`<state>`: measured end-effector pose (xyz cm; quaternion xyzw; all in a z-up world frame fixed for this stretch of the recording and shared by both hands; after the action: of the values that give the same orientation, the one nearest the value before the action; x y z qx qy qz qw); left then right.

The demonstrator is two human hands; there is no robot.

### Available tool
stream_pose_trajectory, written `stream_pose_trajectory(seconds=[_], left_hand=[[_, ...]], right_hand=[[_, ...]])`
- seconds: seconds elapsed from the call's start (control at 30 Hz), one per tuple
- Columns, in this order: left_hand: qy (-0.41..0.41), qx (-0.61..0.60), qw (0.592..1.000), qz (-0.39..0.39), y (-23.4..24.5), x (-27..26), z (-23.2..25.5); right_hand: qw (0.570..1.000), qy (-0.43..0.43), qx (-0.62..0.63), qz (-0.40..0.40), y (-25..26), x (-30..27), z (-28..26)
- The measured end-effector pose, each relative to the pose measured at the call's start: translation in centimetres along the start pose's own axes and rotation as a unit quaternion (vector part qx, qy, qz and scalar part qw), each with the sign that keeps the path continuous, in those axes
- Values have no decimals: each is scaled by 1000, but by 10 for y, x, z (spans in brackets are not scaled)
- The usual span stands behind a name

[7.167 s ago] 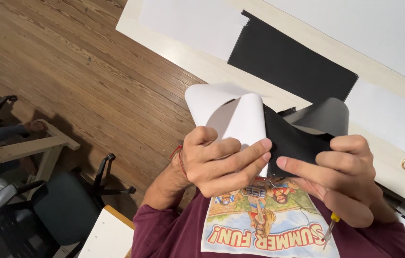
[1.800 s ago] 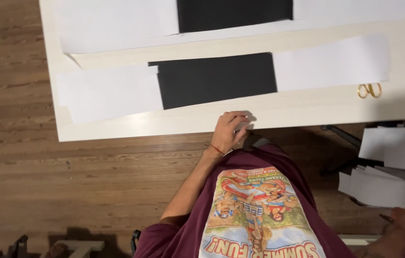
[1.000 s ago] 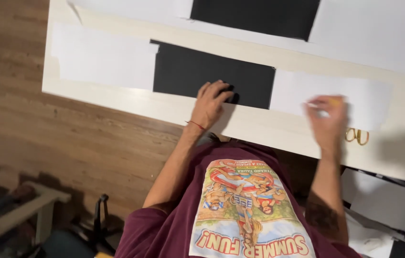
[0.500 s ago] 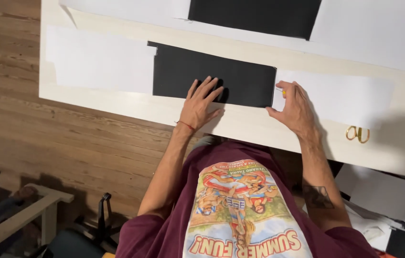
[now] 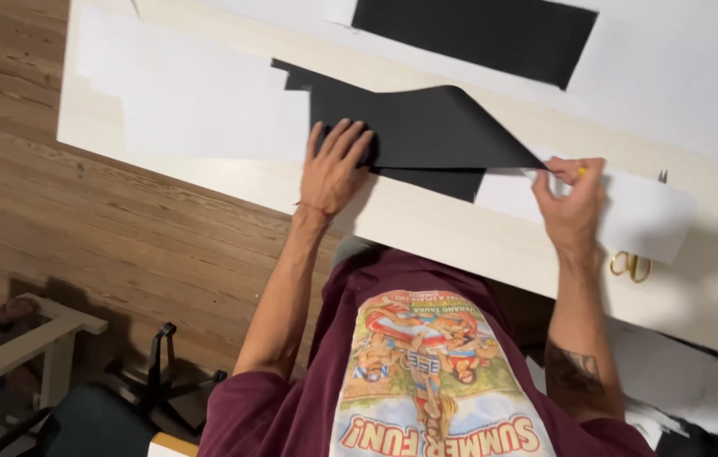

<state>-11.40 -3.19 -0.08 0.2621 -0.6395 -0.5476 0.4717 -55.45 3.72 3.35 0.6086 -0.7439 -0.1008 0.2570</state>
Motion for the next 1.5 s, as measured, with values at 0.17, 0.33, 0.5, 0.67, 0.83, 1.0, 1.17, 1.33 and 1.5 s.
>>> stream_pose_trajectory(seconds=[0.17, 0.33, 0.5, 0.67, 0.83, 1.0, 1.17, 1.33, 1.5], left_hand=[[19, -2, 999, 41, 22, -21, -60], [9, -66, 996, 56, 62, -7, -79], [20, -127, 990, 53, 86, 11, -100], [-46, -296, 954, 4, 171, 56, -76], [-77, -448, 888, -71, 196, 72, -58], [-13, -512, 858, -49, 191, 69, -47], [87, -465, 880, 32, 201, 57, 1], [97, -446, 888, 54, 210, 49, 31], [26, -508, 861, -11, 233, 59, 45]], right_hand=[[999, -21, -12, -27, 23, 34, -59], [996, 15, -89, -30, 31, 61, -62], [987, -35, -156, -26, 11, 91, -119], [986, 43, 83, -136, -90, 99, -240], [906, 58, 311, -280, -188, 91, -252], [842, -13, 454, -291, -183, 80, -206], [859, 0, 435, -270, -149, 69, -227], [844, 5, 443, -301, -122, 71, -244], [831, 44, 449, -325, -100, 72, -266]])
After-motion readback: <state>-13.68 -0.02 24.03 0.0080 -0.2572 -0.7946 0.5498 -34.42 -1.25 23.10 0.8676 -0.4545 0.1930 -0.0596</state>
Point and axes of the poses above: each hand's wrist, its own x-axis towards the middle knuckle, its own y-axis out of the back of the hand, z = x × y, the point moved 5 cm from there along x, towards the middle knuckle, and after that the axes turned 12 degrees about x, right-handed, at the moved point
